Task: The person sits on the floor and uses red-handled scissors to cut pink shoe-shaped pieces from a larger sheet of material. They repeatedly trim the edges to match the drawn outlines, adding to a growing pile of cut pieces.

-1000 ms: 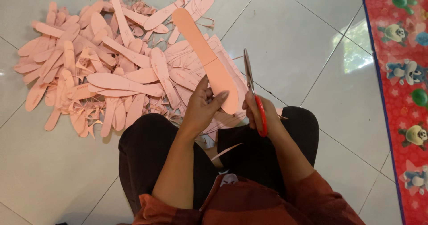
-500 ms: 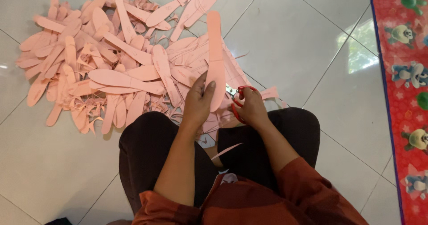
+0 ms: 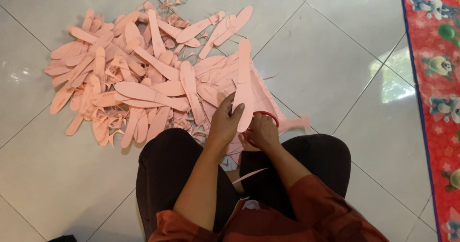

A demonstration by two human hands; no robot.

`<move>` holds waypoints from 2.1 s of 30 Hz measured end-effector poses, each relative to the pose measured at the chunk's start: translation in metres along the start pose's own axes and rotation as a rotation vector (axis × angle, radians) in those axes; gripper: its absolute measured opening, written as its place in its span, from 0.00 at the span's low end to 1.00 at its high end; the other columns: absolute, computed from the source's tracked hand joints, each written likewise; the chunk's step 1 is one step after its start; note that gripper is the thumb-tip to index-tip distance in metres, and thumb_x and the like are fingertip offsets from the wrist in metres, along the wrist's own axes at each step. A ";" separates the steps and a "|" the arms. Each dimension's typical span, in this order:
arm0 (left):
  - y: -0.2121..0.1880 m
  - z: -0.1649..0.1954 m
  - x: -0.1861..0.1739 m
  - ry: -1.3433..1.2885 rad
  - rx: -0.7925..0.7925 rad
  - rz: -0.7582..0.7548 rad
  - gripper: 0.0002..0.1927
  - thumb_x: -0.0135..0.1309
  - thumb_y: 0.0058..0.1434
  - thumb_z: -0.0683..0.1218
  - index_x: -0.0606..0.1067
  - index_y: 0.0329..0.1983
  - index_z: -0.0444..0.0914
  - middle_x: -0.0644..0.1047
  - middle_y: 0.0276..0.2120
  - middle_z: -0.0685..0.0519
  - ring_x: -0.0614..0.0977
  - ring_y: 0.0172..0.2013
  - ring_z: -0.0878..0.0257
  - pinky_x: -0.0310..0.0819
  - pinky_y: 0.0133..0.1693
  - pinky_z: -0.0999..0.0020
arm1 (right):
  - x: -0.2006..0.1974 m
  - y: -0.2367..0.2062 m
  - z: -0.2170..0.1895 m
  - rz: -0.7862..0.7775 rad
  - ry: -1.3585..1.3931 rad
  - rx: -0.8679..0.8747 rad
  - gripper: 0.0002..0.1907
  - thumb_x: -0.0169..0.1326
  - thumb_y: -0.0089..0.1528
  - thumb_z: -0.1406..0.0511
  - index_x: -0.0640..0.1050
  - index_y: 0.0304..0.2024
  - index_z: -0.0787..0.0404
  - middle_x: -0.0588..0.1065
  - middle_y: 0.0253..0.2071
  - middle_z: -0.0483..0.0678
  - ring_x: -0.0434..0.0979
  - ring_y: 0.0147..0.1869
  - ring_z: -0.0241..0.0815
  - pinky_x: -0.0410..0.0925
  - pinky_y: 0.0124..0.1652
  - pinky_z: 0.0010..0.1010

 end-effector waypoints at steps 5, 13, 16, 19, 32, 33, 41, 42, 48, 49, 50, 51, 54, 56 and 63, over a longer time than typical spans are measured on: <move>0.003 -0.005 -0.021 -0.024 -0.101 0.190 0.34 0.49 0.69 0.50 0.54 0.75 0.40 0.65 0.67 0.44 0.71 0.62 0.54 0.71 0.57 0.60 | -0.010 0.002 0.024 0.123 0.217 0.246 0.18 0.65 0.60 0.61 0.73 0.44 0.63 0.76 0.41 0.55 0.77 0.47 0.59 0.69 0.43 0.50; 0.003 -0.007 -0.023 0.170 -0.079 0.144 0.31 0.44 0.72 0.59 0.63 0.71 0.38 0.65 0.67 0.42 0.70 0.63 0.50 0.67 0.59 0.54 | -0.056 -0.030 0.024 0.729 0.578 -0.166 0.17 0.58 0.52 0.78 0.69 0.41 0.66 0.72 0.48 0.59 0.77 0.53 0.58 0.73 0.50 0.41; 0.003 -0.014 -0.003 -0.004 -0.223 -0.088 0.30 0.42 0.71 0.62 0.73 0.62 0.36 0.78 0.54 0.46 0.78 0.52 0.59 0.74 0.51 0.63 | -0.051 -0.039 0.012 0.686 0.570 -0.397 0.13 0.58 0.53 0.79 0.70 0.35 0.63 0.72 0.43 0.56 0.78 0.55 0.58 0.73 0.55 0.42; 0.001 -0.012 0.006 -0.084 -0.203 -0.245 0.25 0.50 0.68 0.58 0.78 0.53 0.33 0.82 0.43 0.48 0.80 0.42 0.63 0.75 0.45 0.69 | -0.040 -0.044 0.003 0.630 0.664 -0.583 0.12 0.60 0.54 0.78 0.71 0.35 0.65 0.73 0.42 0.56 0.77 0.54 0.57 0.73 0.56 0.44; 0.011 -0.009 -0.007 -0.342 0.011 -0.094 0.17 0.52 0.71 0.44 0.71 0.58 0.29 0.79 0.45 0.48 0.79 0.42 0.65 0.76 0.44 0.72 | -0.012 -0.052 0.031 0.448 1.105 0.117 0.18 0.57 0.59 0.76 0.68 0.49 0.66 0.72 0.58 0.56 0.74 0.59 0.51 0.72 0.55 0.38; 0.013 -0.006 -0.010 -0.399 0.050 -0.085 0.18 0.51 0.72 0.44 0.70 0.60 0.28 0.79 0.47 0.46 0.78 0.44 0.65 0.75 0.45 0.72 | -0.008 -0.051 0.039 0.414 1.203 0.259 0.18 0.59 0.60 0.73 0.69 0.50 0.64 0.73 0.57 0.53 0.78 0.53 0.46 0.74 0.50 0.36; 0.008 0.014 -0.022 -0.345 0.150 -0.018 0.36 0.59 0.62 0.38 0.56 0.70 0.31 0.75 0.55 0.44 0.78 0.55 0.59 0.77 0.54 0.65 | 0.006 -0.058 0.036 -0.321 1.158 0.196 0.28 0.48 0.65 0.46 0.72 0.52 0.62 0.74 0.43 0.49 0.74 0.48 0.41 0.69 0.48 0.35; 0.007 0.018 -0.022 -0.355 0.171 -0.022 0.36 0.59 0.62 0.38 0.57 0.71 0.30 0.74 0.55 0.43 0.77 0.55 0.59 0.77 0.54 0.65 | 0.008 -0.059 0.033 -0.385 1.149 0.167 0.30 0.45 0.66 0.43 0.72 0.50 0.63 0.73 0.42 0.48 0.74 0.47 0.40 0.69 0.47 0.35; -0.002 0.027 -0.017 -0.272 0.093 -0.119 0.37 0.58 0.63 0.39 0.56 0.73 0.36 0.77 0.54 0.45 0.79 0.51 0.62 0.79 0.49 0.67 | 0.008 -0.066 0.021 -0.387 1.169 0.083 0.33 0.41 0.68 0.41 0.74 0.43 0.65 0.72 0.33 0.47 0.73 0.37 0.38 0.69 0.41 0.30; -0.003 0.028 -0.017 -0.278 0.075 -0.130 0.38 0.59 0.63 0.39 0.56 0.73 0.37 0.77 0.53 0.45 0.80 0.51 0.62 0.79 0.48 0.67 | 0.008 -0.066 0.020 -0.379 1.166 0.132 0.32 0.41 0.67 0.41 0.74 0.43 0.64 0.73 0.31 0.47 0.73 0.35 0.38 0.69 0.39 0.30; -0.003 0.028 -0.016 -0.284 0.056 -0.140 0.38 0.59 0.62 0.39 0.56 0.73 0.37 0.77 0.52 0.45 0.80 0.50 0.62 0.80 0.48 0.67 | 0.008 -0.066 0.019 -0.373 1.163 0.182 0.32 0.41 0.66 0.41 0.74 0.44 0.63 0.73 0.30 0.46 0.74 0.33 0.37 0.70 0.37 0.29; -0.004 0.027 -0.015 -0.290 0.037 -0.149 0.38 0.59 0.62 0.39 0.56 0.73 0.38 0.78 0.51 0.45 0.80 0.49 0.63 0.80 0.47 0.68 | 0.007 -0.066 0.019 -0.368 1.159 0.231 0.31 0.41 0.66 0.41 0.75 0.44 0.62 0.73 0.29 0.46 0.74 0.31 0.37 0.70 0.36 0.29; -0.005 0.028 -0.014 -0.307 0.069 -0.164 0.38 0.59 0.62 0.39 0.57 0.74 0.36 0.78 0.51 0.45 0.80 0.50 0.63 0.80 0.49 0.68 | -0.007 -0.067 0.018 -0.353 1.078 0.205 0.32 0.42 0.65 0.41 0.75 0.39 0.63 0.71 0.23 0.45 0.72 0.26 0.36 0.68 0.29 0.28; -0.005 0.029 -0.016 -0.330 0.121 -0.151 0.38 0.59 0.63 0.39 0.57 0.74 0.35 0.77 0.53 0.46 0.80 0.52 0.63 0.80 0.50 0.68 | -0.015 -0.069 0.017 -0.368 1.025 0.203 0.32 0.43 0.64 0.40 0.74 0.37 0.63 0.69 0.22 0.44 0.71 0.25 0.36 0.67 0.27 0.29; -0.003 0.025 -0.014 -0.329 0.156 -0.130 0.38 0.59 0.64 0.39 0.56 0.74 0.35 0.76 0.54 0.46 0.79 0.52 0.63 0.80 0.50 0.68 | -0.019 -0.071 0.011 -0.330 1.011 0.250 0.34 0.42 0.63 0.37 0.73 0.33 0.60 0.68 0.21 0.42 0.70 0.23 0.34 0.65 0.24 0.28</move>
Point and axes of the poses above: each hand's wrist, its own y-axis towards the middle knuckle, its own x-axis out of the palm, z = x × y, the point moved 5 cm from there along y, towards the middle knuckle
